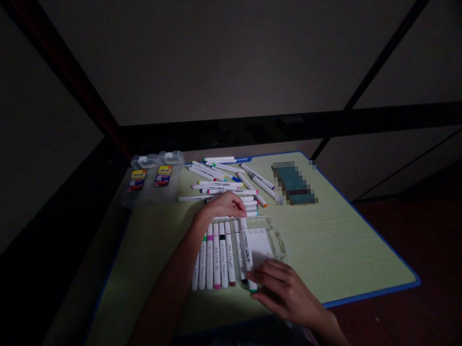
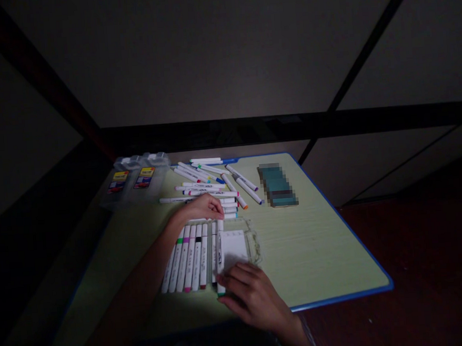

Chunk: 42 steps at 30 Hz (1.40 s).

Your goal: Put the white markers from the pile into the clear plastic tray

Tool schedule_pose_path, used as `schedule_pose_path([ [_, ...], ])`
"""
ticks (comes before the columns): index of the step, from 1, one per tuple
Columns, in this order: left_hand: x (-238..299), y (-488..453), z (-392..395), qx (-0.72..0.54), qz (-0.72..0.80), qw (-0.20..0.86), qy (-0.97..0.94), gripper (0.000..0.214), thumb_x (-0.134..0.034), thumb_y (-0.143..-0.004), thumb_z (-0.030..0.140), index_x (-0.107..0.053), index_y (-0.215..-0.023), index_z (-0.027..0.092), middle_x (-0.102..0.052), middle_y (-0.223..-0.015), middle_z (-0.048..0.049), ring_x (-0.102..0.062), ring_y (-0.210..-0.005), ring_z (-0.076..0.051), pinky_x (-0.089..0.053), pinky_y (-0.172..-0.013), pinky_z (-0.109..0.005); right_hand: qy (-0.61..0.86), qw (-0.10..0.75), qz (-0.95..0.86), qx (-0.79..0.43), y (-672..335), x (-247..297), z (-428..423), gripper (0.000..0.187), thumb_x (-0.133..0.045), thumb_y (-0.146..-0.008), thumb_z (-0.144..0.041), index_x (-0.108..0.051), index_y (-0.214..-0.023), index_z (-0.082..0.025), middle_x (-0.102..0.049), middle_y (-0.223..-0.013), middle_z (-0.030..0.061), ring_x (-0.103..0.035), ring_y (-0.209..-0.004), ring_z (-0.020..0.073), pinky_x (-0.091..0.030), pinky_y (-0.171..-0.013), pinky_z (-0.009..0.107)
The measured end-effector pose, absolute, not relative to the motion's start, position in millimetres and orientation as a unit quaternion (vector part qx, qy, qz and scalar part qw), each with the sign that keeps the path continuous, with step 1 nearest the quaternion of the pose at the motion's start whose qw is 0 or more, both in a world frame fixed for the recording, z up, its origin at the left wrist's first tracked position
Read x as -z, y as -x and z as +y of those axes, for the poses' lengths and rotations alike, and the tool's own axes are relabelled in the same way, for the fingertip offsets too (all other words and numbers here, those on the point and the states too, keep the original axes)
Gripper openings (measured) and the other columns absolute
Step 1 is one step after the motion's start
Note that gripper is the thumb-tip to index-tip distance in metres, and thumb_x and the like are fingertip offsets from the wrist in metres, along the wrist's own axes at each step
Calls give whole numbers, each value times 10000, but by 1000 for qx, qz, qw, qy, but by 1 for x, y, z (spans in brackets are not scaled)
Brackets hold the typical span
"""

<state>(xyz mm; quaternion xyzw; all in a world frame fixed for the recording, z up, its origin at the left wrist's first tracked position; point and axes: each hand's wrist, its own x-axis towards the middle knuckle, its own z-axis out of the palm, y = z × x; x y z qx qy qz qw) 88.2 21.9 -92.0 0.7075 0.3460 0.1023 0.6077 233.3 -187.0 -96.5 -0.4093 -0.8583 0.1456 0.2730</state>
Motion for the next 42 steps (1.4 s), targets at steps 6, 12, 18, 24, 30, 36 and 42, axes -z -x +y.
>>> schedule_pose_path([
  [6, 89, -89, 20, -90, 353, 617, -698, 74, -673, -540, 112, -630, -596, 90, -567, -493, 28, -474, -447, -67, -338, -436, -172, 412, 271, -855, -163, -233, 94, -187, 261, -489, -852, -292, -583, -1061, -167, -650, -814, 50, -586, -782, 171, -503, -729, 332],
  [12, 89, -89, 21, -91, 347, 611, -705, 76, -679, -547, 126, -632, -596, 93, -574, -500, 22, -477, -446, -70, -344, -439, -177, 412, 282, -851, -160, -233, 95, -187, 243, -477, -853, -288, -596, -1021, -159, -655, -834, 59, -592, -790, 177, -511, -733, 348],
  [18, 92, -89, 22, -92, 355, 613, -700, 93, -686, -544, 124, -635, -616, 95, -575, -505, 26, -488, -452, -68, -366, -448, -174, 408, 278, -857, -149, -233, 96, -186, 244, -476, -854, -300, -599, -1005, -153, -648, -832, 62, -586, -793, 182, -516, -713, 343],
  [24, 89, -90, 19, -98, 351, 616, -698, 87, -682, -555, 119, -625, -613, 89, -561, -490, 34, -467, -429, -52, -354, -435, -164, 415, 259, -861, -141, -233, 97, -186, 249, -483, -853, -320, -592, -1006, -158, -645, -839, 62, -585, -801, 186, -514, -705, 342],
  [30, 93, -89, 21, -104, 341, 620, -699, 117, -703, -552, 144, -635, -627, 84, -556, -483, 31, -474, -438, -60, -355, -443, -171, 413, 270, -862, -118, -233, 99, -188, 289, -479, -853, -373, -598, -987, -146, -647, -828, 72, -585, -799, 196, -512, -707, 347],
  [36, 94, -89, 21, -103, 341, 613, -705, 105, -700, -568, 141, -653, -642, 84, -561, -471, 26, -465, -418, -61, -353, -439, -178, 419, 267, -860, -117, -232, 100, -187, 272, -489, -851, -364, -605, -983, -158, -646, -823, 59, -585, -787, 186, -504, -697, 336],
  [42, 92, -89, 19, -105, 352, 606, -705, 145, -734, -542, 167, -657, -634, 85, -574, -504, 20, -473, -428, -62, -357, -440, -180, 425, 274, -855, -117, -231, 99, -187, 266, -499, -846, -360, -605, -995, -167, -648, -821, 53, -586, -776, 181, -499, -690, 333],
])
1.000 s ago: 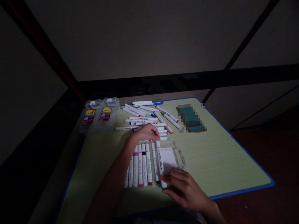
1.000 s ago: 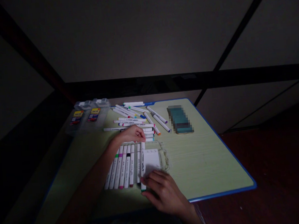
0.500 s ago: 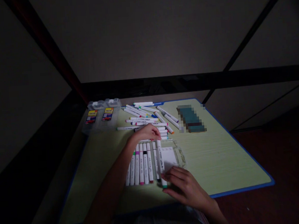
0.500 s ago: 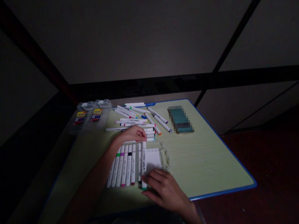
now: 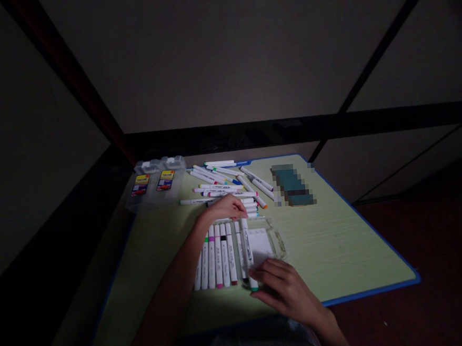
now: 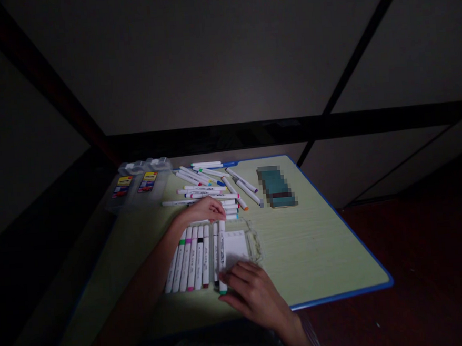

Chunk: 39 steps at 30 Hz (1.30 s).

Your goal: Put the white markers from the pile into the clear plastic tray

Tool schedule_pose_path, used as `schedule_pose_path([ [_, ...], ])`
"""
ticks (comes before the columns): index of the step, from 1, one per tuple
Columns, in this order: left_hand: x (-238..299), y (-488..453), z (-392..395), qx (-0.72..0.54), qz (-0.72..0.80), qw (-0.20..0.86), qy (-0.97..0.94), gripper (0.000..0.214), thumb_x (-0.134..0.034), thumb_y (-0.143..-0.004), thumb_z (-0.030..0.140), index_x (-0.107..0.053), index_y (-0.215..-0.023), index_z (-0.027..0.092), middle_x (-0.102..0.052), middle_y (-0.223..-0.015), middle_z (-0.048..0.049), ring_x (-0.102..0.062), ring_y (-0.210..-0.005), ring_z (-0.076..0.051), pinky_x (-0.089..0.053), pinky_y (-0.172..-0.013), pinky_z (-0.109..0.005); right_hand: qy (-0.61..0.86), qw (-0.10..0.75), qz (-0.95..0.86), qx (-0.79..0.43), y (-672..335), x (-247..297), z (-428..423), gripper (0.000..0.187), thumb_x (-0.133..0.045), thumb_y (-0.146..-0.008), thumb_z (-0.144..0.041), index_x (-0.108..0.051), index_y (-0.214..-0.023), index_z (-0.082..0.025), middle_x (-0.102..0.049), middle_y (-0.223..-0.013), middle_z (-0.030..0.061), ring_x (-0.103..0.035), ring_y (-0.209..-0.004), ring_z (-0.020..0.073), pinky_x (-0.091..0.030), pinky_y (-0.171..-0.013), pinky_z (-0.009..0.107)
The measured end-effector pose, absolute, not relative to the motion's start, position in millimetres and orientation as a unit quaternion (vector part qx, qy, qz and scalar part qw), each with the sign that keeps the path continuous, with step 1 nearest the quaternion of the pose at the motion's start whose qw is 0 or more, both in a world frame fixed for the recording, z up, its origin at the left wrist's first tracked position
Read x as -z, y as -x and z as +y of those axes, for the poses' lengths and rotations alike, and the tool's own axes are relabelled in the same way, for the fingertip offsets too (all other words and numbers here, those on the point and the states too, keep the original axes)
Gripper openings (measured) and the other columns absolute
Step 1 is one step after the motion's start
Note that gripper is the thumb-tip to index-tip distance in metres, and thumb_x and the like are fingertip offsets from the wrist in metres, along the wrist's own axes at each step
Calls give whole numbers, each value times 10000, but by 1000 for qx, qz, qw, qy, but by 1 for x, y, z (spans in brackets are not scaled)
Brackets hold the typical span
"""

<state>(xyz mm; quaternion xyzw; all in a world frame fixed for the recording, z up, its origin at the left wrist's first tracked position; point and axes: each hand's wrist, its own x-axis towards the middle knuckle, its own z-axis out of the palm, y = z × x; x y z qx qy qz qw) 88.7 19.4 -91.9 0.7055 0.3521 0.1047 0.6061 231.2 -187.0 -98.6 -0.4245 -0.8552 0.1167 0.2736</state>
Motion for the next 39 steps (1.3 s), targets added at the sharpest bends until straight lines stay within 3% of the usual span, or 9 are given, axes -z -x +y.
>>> schedule_pose_path([
  [11, 88, -82, 19, -88, 342, 616, -704, 93, -692, -614, 157, -641, -650, 88, -594, -511, 15, -543, -447, -77, -421, -462, -175, 417, 288, -860, -65, -230, 98, -190, 252, -439, -879, -330, -604, -945, -152, -650, -772, 64, -594, -728, 182, -498, -653, 338],
  [17, 81, -73, 24, -75, 364, 600, -709, 136, -686, -637, 203, -626, -666, 85, -598, -509, 13, -566, -469, -81, -437, -470, -161, 434, 330, -836, -60, -229, 100, -193, 204, -493, -850, -280, -593, -979, -157, -626, -694, 42, -591, -661, 172, -501, -604, 319],
  [26, 46, -26, 28, -97, 353, 606, -706, 192, -694, -579, 217, -543, -643, 117, -612, -603, 9, -572, -544, -92, -414, -506, -177, 513, 421, -736, -133, -230, 93, -184, 221, -462, -854, -155, -545, -1056, -187, -613, -928, 80, -594, -884, 175, -512, -772, 307],
  [32, 26, -7, 23, -77, 372, 569, -730, 190, -710, -533, 172, -601, -678, 117, -638, -613, 7, -577, -588, -104, -417, -552, -179, 575, 497, -628, -167, -234, 93, -164, 120, -494, -833, -197, -580, -916, -190, -604, -906, 78, -584, -847, 190, -507, -750, 345],
  [39, 34, -7, 30, -96, 411, 519, -743, 194, -718, -521, 188, -612, -665, 114, -644, -598, 4, -591, -600, -122, -423, -564, -205, 586, 526, -576, -222, -229, 98, -152, 206, -488, -831, -243, -564, -1008, -170, -589, -1009, 94, -589, -891, 183, -522, -778, 351],
])
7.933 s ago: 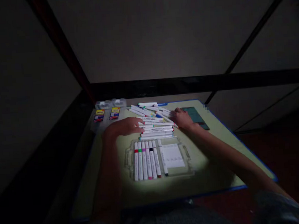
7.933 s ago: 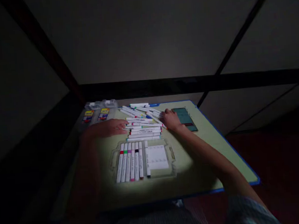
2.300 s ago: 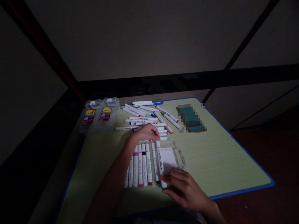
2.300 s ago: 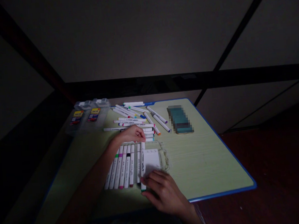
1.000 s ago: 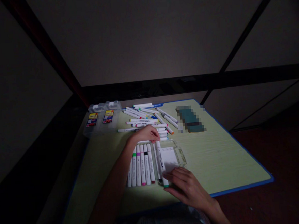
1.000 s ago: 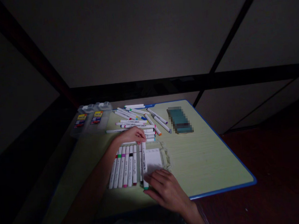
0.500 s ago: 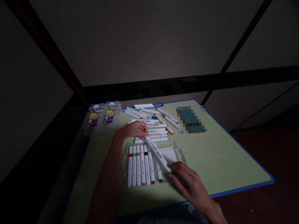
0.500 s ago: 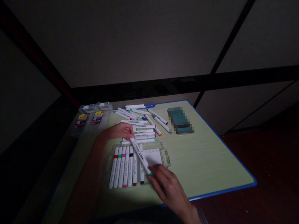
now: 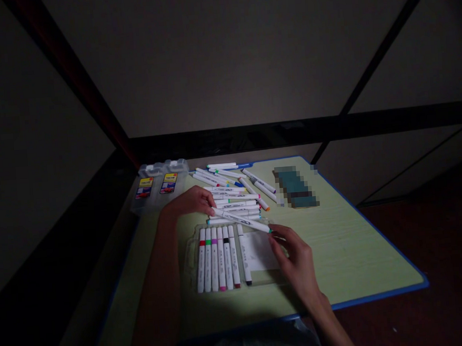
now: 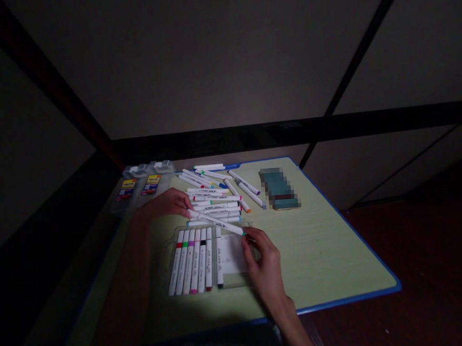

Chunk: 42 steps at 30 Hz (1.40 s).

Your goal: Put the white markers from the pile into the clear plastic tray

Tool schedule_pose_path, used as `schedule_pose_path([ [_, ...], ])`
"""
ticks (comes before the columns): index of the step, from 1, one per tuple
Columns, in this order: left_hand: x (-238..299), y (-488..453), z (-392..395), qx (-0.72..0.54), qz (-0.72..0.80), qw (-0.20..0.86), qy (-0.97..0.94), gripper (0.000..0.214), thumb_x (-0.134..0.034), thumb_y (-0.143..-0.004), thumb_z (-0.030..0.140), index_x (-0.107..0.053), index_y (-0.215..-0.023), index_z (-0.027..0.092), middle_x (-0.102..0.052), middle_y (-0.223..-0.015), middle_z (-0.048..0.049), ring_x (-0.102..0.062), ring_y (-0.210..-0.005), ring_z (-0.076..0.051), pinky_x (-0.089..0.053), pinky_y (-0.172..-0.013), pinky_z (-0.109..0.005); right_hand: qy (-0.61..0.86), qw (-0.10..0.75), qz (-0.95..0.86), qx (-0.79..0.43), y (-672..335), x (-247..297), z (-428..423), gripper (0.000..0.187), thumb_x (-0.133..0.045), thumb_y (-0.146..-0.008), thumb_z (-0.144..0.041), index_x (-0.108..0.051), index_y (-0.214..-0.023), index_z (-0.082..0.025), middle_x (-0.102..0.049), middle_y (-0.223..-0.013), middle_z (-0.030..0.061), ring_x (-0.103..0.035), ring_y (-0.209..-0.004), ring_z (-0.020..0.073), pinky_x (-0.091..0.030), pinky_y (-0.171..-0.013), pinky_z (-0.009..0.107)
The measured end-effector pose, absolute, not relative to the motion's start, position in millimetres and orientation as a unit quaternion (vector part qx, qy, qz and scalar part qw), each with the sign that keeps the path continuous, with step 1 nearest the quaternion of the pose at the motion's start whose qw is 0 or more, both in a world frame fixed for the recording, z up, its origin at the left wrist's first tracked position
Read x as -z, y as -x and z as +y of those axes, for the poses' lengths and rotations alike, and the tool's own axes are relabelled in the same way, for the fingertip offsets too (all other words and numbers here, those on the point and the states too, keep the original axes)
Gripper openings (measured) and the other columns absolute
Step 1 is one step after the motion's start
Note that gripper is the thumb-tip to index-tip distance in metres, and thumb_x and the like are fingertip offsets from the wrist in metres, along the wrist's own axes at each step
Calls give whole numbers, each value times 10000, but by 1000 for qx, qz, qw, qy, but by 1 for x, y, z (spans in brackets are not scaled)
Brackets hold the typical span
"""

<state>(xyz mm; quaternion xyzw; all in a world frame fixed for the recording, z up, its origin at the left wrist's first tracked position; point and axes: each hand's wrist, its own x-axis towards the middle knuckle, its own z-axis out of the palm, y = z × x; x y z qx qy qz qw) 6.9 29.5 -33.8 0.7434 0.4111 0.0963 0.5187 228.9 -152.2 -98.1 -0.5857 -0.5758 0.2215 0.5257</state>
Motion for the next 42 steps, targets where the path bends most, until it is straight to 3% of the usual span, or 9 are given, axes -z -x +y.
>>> schedule_pose_path([
  [8, 34, -10, 31, -80, 411, 461, -782, 162, -699, -536, 199, -628, -661, 123, -621, -572, 19, -563, -588, -128, -392, -538, -203, 574, 545, -548, -272, -235, 97, -139, 253, -527, -800, -292, -595, -1029, -208, -525, -1053, 78, -556, -973, 188, -506, -845, 359],
  [15, 42, -17, 34, -78, 410, 443, -794, 111, -643, -550, 112, -637, -661, 118, -601, -552, 18, -546, -572, -118, -397, -542, -205, 568, 533, -555, -291, -232, 100, -121, 392, -505, -776, -266, -426, -1157, -217, -454, -1223, 101, -480, -1127, 218, -430, -935, 417],
  [19, 44, -20, 35, -87, 433, 439, -783, 90, -626, -553, 95, -626, -643, 107, -605, -561, 8, -548, -569, -118, -405, -539, -205, 580, 504, -573, -285, -231, 102, -116, 373, -523, -741, -248, -401, -1092, -216, -506, -1145, 90, -469, -1124, 233, -357, -973, 460],
  [42, 60, -15, 39, -64, 468, 345, -811, 108, -631, -548, 79, -594, -640, 122, -567, -616, 13, -554, -643, -132, -422, -595, -216, 600, 409, -639, -254, -237, 108, -101, 322, -486, -751, -294, -371, -1044, -229, -507, -1073, 70, -501, -996, 222, -405, -844, 400],
])
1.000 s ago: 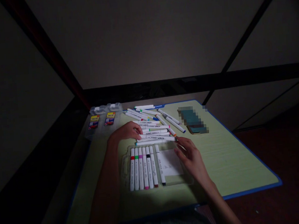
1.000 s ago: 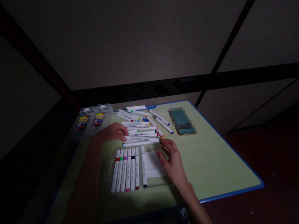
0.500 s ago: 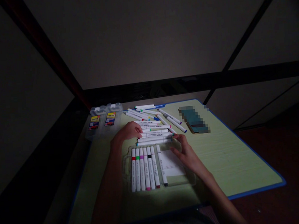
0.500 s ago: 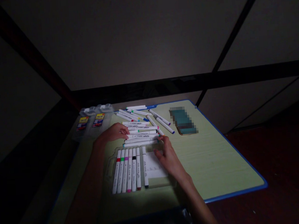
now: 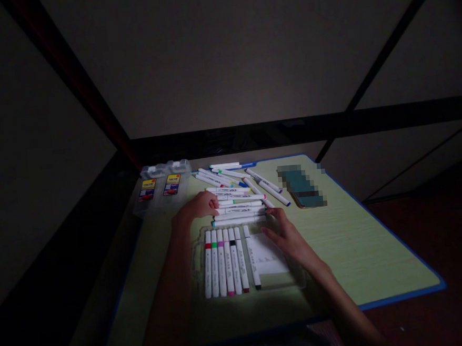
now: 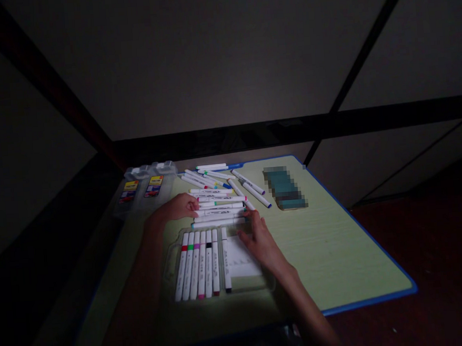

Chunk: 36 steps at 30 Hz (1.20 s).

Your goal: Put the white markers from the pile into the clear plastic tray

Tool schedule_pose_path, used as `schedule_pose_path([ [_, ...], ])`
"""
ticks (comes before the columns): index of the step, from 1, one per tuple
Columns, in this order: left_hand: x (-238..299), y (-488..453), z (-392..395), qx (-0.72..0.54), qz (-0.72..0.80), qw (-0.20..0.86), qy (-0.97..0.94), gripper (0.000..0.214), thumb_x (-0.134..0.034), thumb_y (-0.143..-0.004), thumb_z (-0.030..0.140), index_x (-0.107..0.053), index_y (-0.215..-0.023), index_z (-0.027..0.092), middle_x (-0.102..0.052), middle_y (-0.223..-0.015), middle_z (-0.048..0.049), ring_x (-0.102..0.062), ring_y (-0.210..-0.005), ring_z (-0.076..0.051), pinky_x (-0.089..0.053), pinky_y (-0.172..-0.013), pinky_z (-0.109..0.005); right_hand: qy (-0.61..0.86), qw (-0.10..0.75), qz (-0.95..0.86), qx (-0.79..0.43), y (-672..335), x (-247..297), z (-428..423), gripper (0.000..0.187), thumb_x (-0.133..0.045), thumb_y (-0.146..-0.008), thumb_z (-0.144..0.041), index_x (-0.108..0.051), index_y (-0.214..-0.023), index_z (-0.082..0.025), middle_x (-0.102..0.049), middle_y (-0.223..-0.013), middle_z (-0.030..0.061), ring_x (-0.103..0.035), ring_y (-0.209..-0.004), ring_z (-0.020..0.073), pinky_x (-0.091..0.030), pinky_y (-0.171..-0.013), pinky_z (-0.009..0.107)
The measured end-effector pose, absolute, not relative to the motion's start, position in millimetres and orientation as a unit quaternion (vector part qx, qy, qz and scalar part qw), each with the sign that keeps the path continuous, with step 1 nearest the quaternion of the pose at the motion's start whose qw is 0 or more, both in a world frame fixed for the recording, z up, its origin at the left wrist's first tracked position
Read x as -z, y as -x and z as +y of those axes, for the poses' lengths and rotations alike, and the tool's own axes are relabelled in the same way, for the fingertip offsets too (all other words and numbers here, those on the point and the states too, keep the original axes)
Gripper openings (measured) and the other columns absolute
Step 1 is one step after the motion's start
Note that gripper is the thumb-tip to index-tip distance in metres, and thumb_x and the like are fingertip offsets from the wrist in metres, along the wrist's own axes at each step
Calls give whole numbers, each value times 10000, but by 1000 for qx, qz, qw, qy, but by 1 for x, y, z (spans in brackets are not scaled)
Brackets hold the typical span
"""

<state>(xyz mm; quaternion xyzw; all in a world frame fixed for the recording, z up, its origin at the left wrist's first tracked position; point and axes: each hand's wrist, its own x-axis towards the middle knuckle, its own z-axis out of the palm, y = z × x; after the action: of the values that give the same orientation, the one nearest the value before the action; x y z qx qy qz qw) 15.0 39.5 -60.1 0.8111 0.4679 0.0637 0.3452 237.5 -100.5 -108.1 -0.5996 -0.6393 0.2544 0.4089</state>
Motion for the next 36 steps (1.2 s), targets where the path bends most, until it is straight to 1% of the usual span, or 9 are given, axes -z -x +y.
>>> schedule_pose_path([
  [4, 56, -15, 36, -60, 486, 349, -799, 103, -619, -548, 69, -593, -636, 115, -580, -610, 5, -572, -624, -139, -425, -586, -226, 605, 404, -641, -244, -237, 110, -100, 323, -497, -740, -291, -383, -1036, -225, -533, -1057, 72, -528, -970, 234, -398, -847, 436],
  [8, 51, -17, 32, -54, 497, 379, -779, 73, -606, -586, 64, -575, -640, 102, -552, -564, 15, -557, -505, -117, -416, -504, -218, 608, 399, -646, -231, -237, 111, -98, 330, -504, -731, -284, -383, -1031, -218, -541, -1079, 82, -518, -1032, 251, -347, -903, 479],
  [13, 49, -18, 31, -73, 530, 427, -730, 83, -609, -630, 68, -535, -634, 103, -539, -563, 30, -543, -428, -82, -424, -431, -181, 611, 386, -657, -215, -237, 111, -94, 359, -507, -731, -282, -388, -1062, -211, -539, -1116, 96, -513, -1062, 264, -336, -912, 502],
  [16, 50, -18, 31, -74, 535, 422, -728, 87, -605, -652, 65, -527, -644, 101, -532, -547, 35, -537, -410, -74, -413, -406, -162, 609, 380, -666, -204, -239, 109, -94, 385, -505, -740, -286, -392, -1099, -202, -542, -1130, 98, -515, -1063, 252, -344, -922, 475],
  [20, 50, -19, 30, -70, 547, 416, -723, 122, -600, -651, 32, -504, -627, 104, -508, -522, 46, -540, -407, -82, -416, -408, -169, 618, 375, -668, -177, -250, 101, -94, 370, -487, -763, -291, -417, -1109, -181, -552, -1128, 109, -522, -1048, 243, -398, -883, 419],
  [23, 50, -20, 29, -70, 552, 409, -723, 133, -588, -662, 24, -489, -633, 109, -493, -521, 53, -546, -414, -86, -418, -414, -171, 639, 372, -659, -139, -267, 94, -92, 354, -478, -772, -284, -443, -1100, -157, -538, -1138, 135, -511, -1058, 255, -393, -889, 416],
  [26, 49, -19, 30, -64, 550, 410, -725, 114, -580, -685, 43, -490, -663, 108, -510, -566, 44, -553, -423, -83, -420, -415, -168, 655, 359, -657, -102, -285, 90, -88, 320, -476, -766, -268, -482, -1062, -148, -559, -1070, 134, -520, -1018, 259, -398, -878, 407],
  [29, 48, -18, 30, -53, 548, 413, -726, 83, -559, -726, 79, -493, -684, 106, -523, -612, 30, -548, -424, -74, -424, -415, -165, 667, 333, -662, -81, -297, 91, -84, 283, -472, -763, -252, -510, -1025, -152, -589, -987, 118, -555, -939, 247, -430, -820, 380],
  [36, 41, -15, 27, -66, 552, 396, -731, 42, -561, -729, 121, -525, -719, 103, -562, -714, -6, -551, -440, -71, -428, -423, -163, 702, 238, -671, -35, -297, 99, -69, 283, -492, -757, -204, -539, -1028, -136, -616, -977, 143, -564, -896, 261, -426, -775, 355],
])
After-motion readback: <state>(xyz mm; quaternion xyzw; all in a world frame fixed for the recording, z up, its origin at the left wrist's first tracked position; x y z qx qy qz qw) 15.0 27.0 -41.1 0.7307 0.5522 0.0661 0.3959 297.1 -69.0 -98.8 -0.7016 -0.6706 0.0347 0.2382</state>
